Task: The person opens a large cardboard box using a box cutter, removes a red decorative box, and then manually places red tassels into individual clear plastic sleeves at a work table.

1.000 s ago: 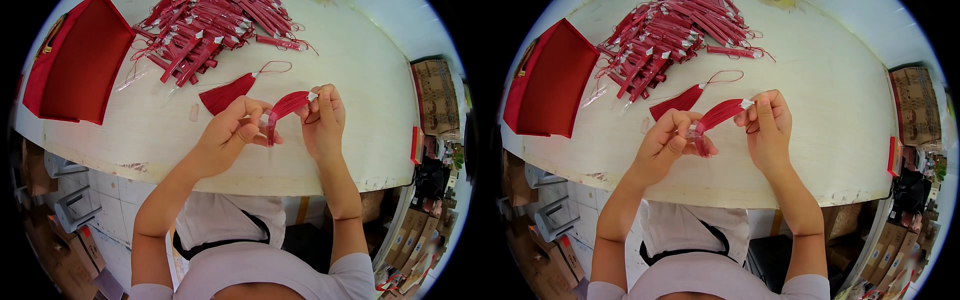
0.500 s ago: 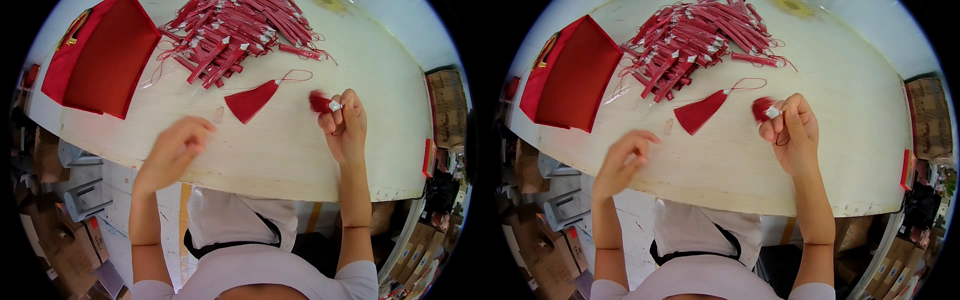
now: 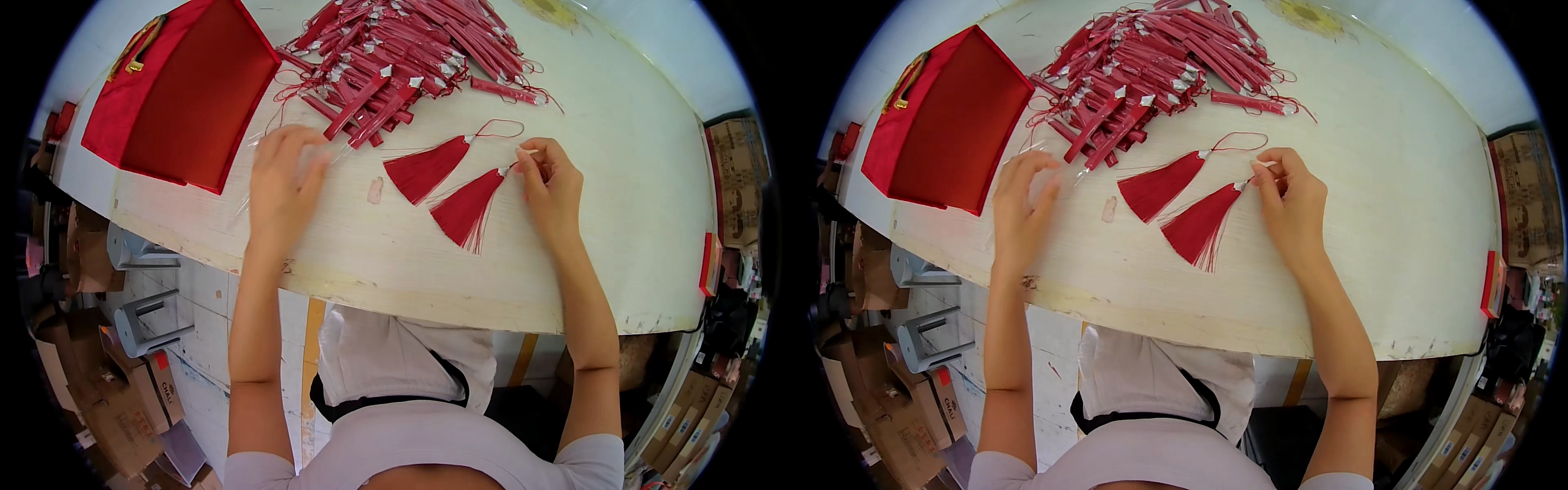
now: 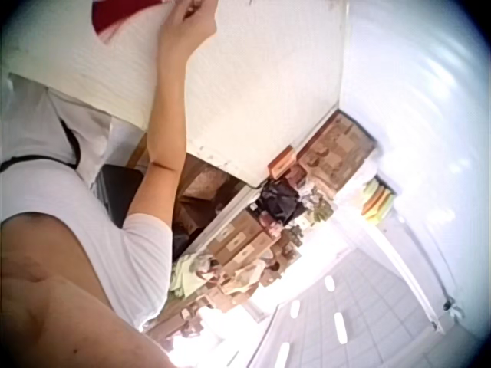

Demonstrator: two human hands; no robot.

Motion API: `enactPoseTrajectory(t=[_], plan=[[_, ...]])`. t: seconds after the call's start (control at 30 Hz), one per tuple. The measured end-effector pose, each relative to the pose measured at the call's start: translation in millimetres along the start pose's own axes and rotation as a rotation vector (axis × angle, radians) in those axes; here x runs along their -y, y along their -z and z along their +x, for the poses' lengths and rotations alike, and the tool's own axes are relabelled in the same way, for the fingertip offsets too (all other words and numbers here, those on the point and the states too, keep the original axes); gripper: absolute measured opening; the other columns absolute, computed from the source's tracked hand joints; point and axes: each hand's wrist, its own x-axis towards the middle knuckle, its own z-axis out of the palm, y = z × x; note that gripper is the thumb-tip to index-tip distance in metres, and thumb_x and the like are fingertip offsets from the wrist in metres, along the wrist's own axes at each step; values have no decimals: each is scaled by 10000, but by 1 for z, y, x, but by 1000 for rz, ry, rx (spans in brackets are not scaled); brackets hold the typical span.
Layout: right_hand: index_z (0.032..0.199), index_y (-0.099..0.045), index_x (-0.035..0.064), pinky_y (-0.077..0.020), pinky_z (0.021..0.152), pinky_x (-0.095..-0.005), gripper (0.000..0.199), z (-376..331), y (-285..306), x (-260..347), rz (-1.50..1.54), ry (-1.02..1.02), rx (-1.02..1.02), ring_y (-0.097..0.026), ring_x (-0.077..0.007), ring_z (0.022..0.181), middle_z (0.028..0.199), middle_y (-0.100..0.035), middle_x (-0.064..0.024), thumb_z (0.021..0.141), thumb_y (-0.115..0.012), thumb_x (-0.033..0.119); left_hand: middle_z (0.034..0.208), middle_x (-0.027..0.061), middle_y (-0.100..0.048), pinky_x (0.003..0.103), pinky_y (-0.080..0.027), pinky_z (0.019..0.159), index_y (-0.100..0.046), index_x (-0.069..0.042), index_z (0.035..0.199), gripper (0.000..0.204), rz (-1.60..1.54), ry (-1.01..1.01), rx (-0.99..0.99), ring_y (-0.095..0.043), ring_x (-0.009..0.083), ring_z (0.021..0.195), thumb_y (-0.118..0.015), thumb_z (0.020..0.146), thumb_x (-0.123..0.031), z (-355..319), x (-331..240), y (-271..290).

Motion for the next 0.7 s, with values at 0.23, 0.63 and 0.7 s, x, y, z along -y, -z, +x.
enactPoseTrajectory(t=[0.23,0.63,0.7], plan=[[936,-535,26,-431,671,-288,202,5,10,-2,-314,351,-243,-528,-189,775,903,-561,-76,749,-606,54,856,117,-568,379,-410,719,-545,-25,949,367,57,-122,-31,-510,286,812,-699,661,-194,48,-36,-47],[1046,-506,11,-408,643,-238,283,-19,19,15,456,156,161,-497,-102,737,966,-535,-45,777,-585,50,772,11,-545,193,-420,551,-570,7,880,189,-710,193,340,-523,63,664,-653,713,-23,43,-81,-28],[1090,-497,0,-401,620,-198,281,-25,11,26,763,37,271,-479,-54,698,931,-544,-31,835,-532,112,791,20,-536,176,-423,550,-561,12,882,204,-797,59,445,-511,56,655,-660,703,2,32,-91,-37]])
